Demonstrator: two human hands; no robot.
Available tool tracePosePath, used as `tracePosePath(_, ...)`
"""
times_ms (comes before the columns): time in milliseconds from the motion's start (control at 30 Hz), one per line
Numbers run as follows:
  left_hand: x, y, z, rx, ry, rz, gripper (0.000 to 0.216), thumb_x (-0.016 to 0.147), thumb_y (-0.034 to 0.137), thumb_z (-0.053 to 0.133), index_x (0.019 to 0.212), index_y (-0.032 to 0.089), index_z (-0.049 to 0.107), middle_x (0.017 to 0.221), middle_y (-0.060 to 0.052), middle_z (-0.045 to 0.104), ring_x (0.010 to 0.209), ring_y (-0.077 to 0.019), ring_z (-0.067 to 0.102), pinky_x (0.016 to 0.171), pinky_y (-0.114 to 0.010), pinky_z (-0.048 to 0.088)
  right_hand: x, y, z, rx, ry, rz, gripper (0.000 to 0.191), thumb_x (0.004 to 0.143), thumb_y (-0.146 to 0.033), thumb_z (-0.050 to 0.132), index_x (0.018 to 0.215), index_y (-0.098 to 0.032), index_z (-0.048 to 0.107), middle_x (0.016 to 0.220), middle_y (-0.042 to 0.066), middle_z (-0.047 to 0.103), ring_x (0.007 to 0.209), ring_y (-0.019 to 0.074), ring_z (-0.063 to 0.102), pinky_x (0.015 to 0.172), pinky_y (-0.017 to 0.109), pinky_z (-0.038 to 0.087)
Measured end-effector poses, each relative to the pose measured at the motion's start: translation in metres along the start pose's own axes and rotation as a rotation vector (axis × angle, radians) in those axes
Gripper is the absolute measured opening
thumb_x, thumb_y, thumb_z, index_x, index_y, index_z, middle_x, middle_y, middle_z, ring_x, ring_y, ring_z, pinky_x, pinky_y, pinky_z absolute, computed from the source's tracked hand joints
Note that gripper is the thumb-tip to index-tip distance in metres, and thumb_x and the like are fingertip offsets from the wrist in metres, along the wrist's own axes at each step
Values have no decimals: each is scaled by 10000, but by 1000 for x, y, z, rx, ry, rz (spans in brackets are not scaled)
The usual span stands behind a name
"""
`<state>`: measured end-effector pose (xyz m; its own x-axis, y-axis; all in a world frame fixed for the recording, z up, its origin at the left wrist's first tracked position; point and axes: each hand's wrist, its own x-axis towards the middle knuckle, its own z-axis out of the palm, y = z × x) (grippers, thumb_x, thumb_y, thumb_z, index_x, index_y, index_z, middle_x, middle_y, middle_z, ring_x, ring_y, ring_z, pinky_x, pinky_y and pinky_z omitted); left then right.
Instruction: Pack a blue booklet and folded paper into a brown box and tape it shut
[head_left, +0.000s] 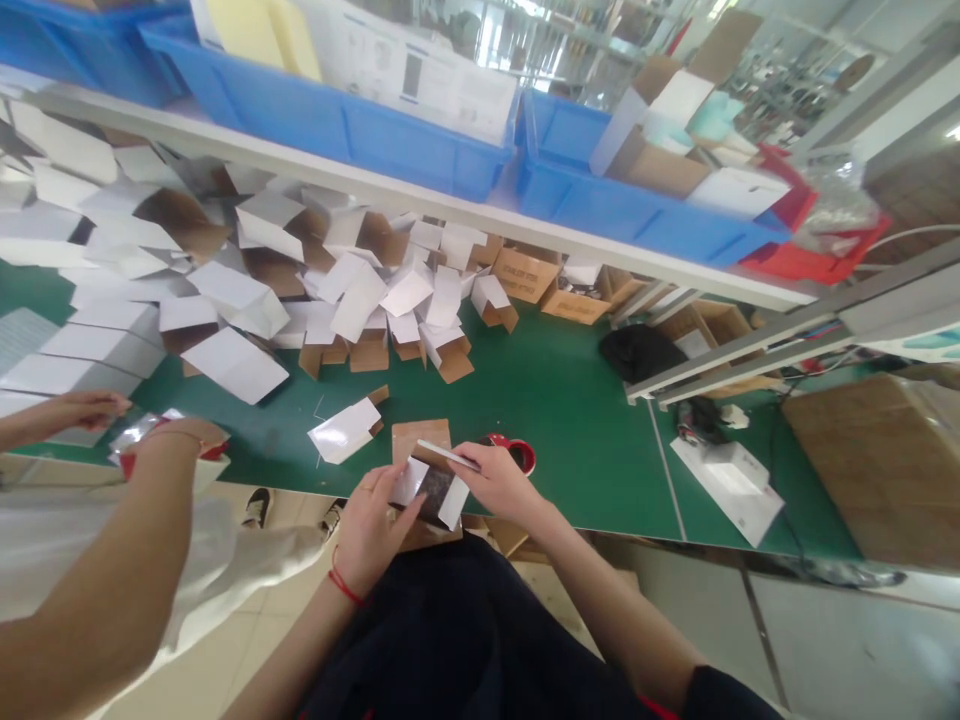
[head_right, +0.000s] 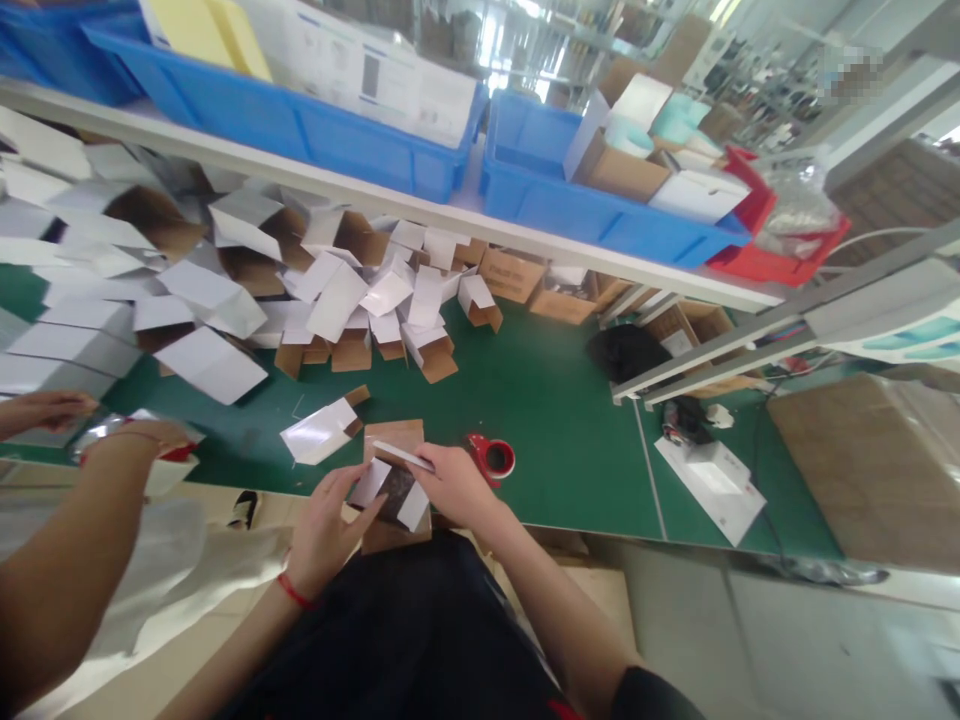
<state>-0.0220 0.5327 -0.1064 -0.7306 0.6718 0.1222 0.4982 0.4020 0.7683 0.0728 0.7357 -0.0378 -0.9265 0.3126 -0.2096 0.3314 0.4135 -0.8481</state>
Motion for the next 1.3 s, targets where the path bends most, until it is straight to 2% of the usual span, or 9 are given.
tracePosePath(100, 9, 3, -6, -2, 53, -72, 315, 960, 418, 473, 903, 183, 674, 855, -72, 707, 797, -223, 661, 753, -352, 515, -6, 4, 15, 106, 161, 98, 144, 872, -292, 653, 975, -190, 657, 893, 27, 715, 816, 190, 667, 744, 298, 505)
tracePosePath(267, 17, 2, -18, -26, 34, -192, 338, 919, 449, 491, 783, 196, 669, 712, -26, 694, 630, -184, 617, 637, -298, 491, -17, 24, 52, 165, 452, 221, 690, 666, -289, 819, 1264, -190, 489, 1193, 101, 640, 1005, 238, 646, 895, 406, 551)
tracePosePath(433, 21, 7, -24, 44, 21, -145, 315, 928, 458, 506, 844, 202, 668, 770, -29, 699, 670, -193, 639, 679, -315, 517, -23, 42, 65, 378, 339, 288, 601, 678, -186, 714, 1237, -196, 493, 1088, 72, 690, 987, 226, 670, 915, 407, 548)
tracePosePath(567, 17, 19, -28, 190, 148, 116, 199, 955, 335, 524, 900, 181, 639, 859, -81, 666, 809, -223, 644, 766, -357, 545, -27, 48, 46, 539, 200, 272, 332, 721, -254, 693, 1032, -164, 621, 1049, 102, 725, 1031, 254, 677, 926, 419, 539)
tracePosePath(700, 10, 35, -17, 243, -225, 415, 251, 987, 221, 441, 1038, 179, 683, 1029, -114, 708, 978, -238, 661, 926, -401, 555, -30, 51, 36, 576, 155, 264, 295, 730, -277, 676, 997, -152, 672, 1042, 96, 738, 1007, 248, 682, 937, 413, 526)
tracePosePath(800, 15, 44, 3, 327, -527, 418, 424, 940, 98, 407, 1316, 153, 596, 1294, -149, 635, 1214, -286, 587, 1050, -466, 509, -30, 54, 36, 608, 145, 251, 304, 709, -243, 655, 997, -149, 678, 1027, 81, 741, 1003, 235, 682, 951, 394, 518)
tracePosePath(1000, 39, 56, 18, 603, -705, 308, 329, 920, 90, 479, 1135, 172, 714, 1169, -184, 666, 1095, -349, 630, 842, -466, 590, -27, 61, 37, 595, 162, 190, 320, 674, -136, 544, 964, -154, 678, 959, 39, 737, 971, 216, 683, 960, 374, 515)
tracePosePath(1133, 40, 51, -5, 549, -581, 445, 356, 913, 48, 471, 1207, 133, 653, 1127, -155, 700, 1037, -292, 667, 924, -423, 562, -26, 65, 37, 590, 176, 172, 235, 718, -146, 614, 938, -147, 695, 970, 70, 746, 965, 228, 695, 959, 389, 524)
tracePosePath(1300, 47, 44, -39, 551, -263, 589, 245, 962, 140, 421, 804, 152, 608, 830, -105, 649, 800, -251, 641, 737, -352, 540, -24, 66, 36, 550, 188, 166, 227, 738, -66, 604, 930, -148, 694, 954, 63, 748, 954, 212, 701, 927, 362, 535)
